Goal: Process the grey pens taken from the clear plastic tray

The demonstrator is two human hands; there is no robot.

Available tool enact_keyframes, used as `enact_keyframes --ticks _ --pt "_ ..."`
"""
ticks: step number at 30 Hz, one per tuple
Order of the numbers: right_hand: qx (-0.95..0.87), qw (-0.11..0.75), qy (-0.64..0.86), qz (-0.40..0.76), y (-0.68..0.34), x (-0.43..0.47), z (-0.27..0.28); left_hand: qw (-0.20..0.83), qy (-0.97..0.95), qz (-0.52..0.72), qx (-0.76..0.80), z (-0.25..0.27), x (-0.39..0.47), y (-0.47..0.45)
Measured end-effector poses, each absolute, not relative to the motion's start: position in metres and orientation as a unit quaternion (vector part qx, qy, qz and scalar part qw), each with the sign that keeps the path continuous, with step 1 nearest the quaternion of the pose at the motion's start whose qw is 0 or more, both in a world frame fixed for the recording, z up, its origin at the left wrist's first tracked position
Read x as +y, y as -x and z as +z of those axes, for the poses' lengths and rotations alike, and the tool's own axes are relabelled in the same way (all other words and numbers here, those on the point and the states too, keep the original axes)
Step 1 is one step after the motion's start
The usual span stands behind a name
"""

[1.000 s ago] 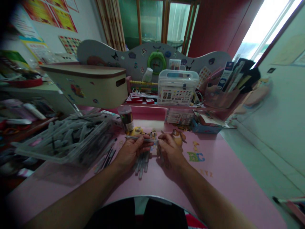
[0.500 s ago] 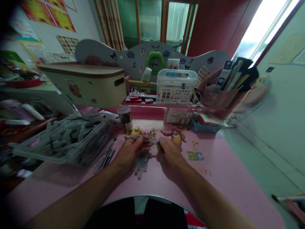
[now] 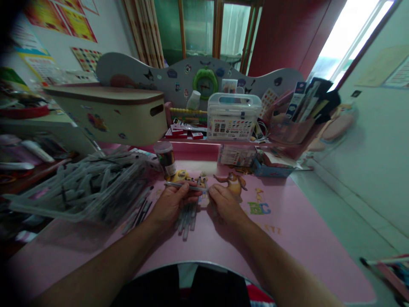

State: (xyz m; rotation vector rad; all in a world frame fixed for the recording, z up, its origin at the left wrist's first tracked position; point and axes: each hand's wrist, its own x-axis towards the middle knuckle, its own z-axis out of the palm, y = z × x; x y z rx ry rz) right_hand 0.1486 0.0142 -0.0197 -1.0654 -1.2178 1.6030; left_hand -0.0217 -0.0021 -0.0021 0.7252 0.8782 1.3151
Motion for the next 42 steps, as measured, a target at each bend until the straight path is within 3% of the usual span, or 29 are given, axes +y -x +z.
enact_keyframes --ticks 8,11,19,24,30,37,42 --pt "-0.372 0.451 0.361 0.727 -0.142 0.004 -0.008 0.645 -0.317 0.579 0.385 -0.004 -0.001 0.023" --pt "-0.397 0.43 0.39 0.711 -0.142 0.006 -0.01 0.638 -0.324 0.579 0.391 -0.005 -0.002 0.021" --pt "-0.362 0.504 0.386 0.683 -0.141 0.01 -0.011 0.581 -0.301 0.633 0.413 -0.004 0.005 0.028" --pt "-0.273 0.421 0.311 0.807 -0.151 0.014 -0.005 0.567 -0.321 0.629 0.424 -0.003 0.002 0.028" --pt "-0.332 0.366 0.349 0.796 -0.149 0.011 -0.007 0.556 -0.341 0.637 0.41 -0.001 -0.004 0.024" --pt "-0.226 0.505 0.403 0.729 -0.153 0.024 -0.003 0.517 -0.123 0.778 0.334 0.013 0.02 0.047" --pt "-0.266 0.53 0.382 0.709 -0.14 0.011 -0.002 0.614 -0.221 0.683 0.327 0.008 0.006 0.032"
